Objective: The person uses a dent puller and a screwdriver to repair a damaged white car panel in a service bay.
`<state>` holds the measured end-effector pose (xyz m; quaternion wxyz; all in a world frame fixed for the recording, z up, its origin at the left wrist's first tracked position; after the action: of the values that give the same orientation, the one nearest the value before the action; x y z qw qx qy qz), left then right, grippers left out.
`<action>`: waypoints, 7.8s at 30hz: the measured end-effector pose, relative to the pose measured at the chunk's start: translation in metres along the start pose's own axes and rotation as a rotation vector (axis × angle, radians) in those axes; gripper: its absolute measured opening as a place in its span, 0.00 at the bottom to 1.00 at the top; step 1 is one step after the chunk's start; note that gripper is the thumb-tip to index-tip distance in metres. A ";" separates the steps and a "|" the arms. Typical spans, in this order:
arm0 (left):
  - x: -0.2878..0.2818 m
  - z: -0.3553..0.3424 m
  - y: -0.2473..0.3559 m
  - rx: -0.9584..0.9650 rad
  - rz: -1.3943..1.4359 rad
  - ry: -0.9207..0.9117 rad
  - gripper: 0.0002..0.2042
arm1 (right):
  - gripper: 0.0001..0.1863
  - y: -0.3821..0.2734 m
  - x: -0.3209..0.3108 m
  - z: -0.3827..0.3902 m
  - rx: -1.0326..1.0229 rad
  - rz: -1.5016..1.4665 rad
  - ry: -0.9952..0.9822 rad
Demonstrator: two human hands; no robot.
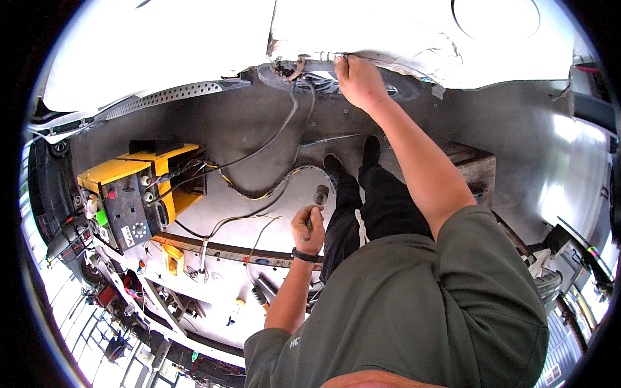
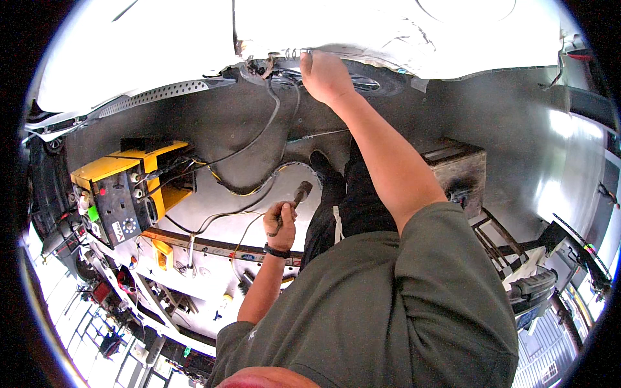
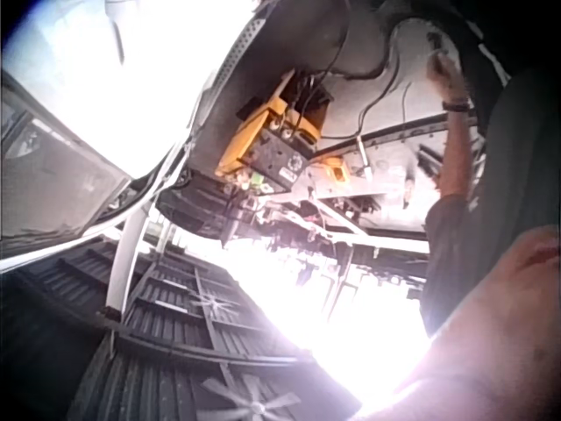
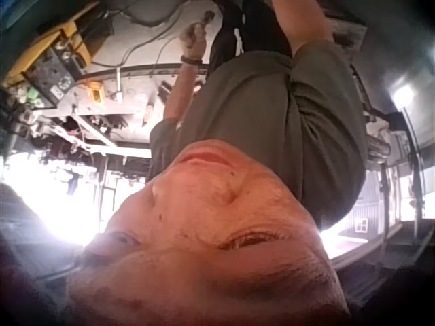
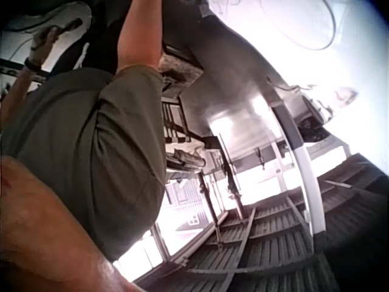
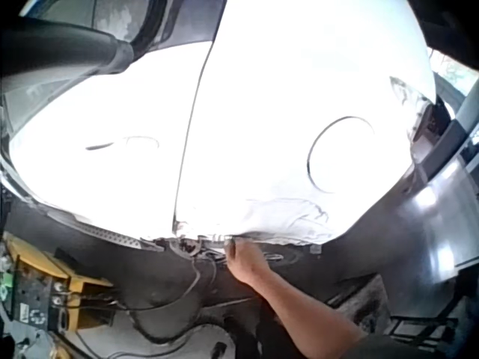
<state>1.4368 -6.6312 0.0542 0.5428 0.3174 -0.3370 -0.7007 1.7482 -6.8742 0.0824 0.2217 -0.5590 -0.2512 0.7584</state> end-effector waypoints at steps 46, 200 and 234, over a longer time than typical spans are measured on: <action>0.001 -0.017 0.005 0.026 -0.052 -0.047 0.11 | 0.19 -0.013 0.019 0.003 -0.449 -2.335 -0.617; -0.006 0.051 -0.021 0.076 0.155 0.233 0.12 | 0.33 0.001 0.028 -0.018 -0.034 -0.126 0.043; -0.025 0.057 -0.022 0.060 0.155 0.230 0.12 | 0.23 0.010 0.061 0.069 -0.346 -1.797 -0.714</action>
<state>1.3841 -6.5955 0.0711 0.6207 0.3847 -0.3169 -0.6053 1.6644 -6.8539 0.0484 0.5424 0.0777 -0.7428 0.3847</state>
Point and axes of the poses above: each hand's wrist, its own z-axis away from the middle knuckle, its own x-axis out of the palm, y = z × x, the point moved 3 cm from there along -z, towards the middle knuckle, and after that the axes turned 15 degrees about -y, right-handed, at the moved point
